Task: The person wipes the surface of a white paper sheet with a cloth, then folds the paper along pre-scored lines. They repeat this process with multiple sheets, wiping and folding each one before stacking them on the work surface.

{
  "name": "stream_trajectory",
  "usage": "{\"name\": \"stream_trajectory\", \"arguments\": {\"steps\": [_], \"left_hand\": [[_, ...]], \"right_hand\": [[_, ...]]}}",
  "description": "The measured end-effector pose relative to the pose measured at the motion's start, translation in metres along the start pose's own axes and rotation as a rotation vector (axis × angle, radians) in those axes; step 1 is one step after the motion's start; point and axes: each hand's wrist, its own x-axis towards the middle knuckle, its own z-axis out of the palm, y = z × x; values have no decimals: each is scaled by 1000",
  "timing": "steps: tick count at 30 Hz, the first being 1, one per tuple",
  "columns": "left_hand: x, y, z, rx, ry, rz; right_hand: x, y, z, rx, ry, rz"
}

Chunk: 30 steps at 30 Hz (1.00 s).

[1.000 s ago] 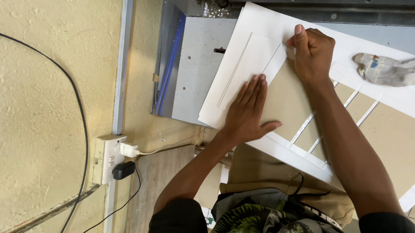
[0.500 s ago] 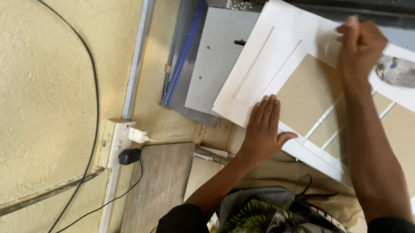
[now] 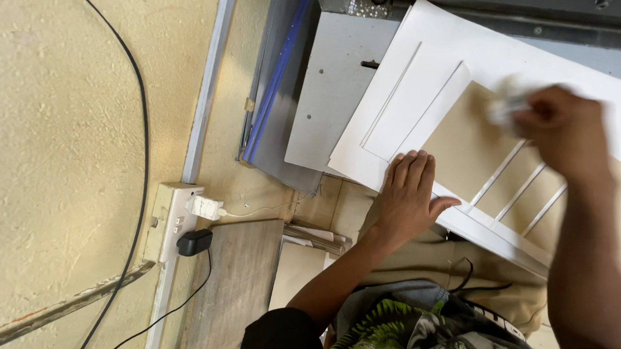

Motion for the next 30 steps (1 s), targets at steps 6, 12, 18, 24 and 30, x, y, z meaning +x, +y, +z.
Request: {"name": "stream_trajectory", "arguments": {"steps": [6, 12, 18, 24, 30], "left_hand": [[-6, -10, 26, 40, 157, -11], [2, -9, 18, 34, 187, 16], [-1, -10, 22, 42, 199, 21], [5, -7, 8, 65, 193, 36], [8, -3, -12, 40, 62, 61]], "right_hand": [[-4, -71, 132, -203, -380, -227], [102, 2, 135, -359, -103, -217], [0, -100, 121, -262, -408, -284], [40, -98, 99, -79, -519, -49], [122, -61, 86, -95, -336, 48]]}}
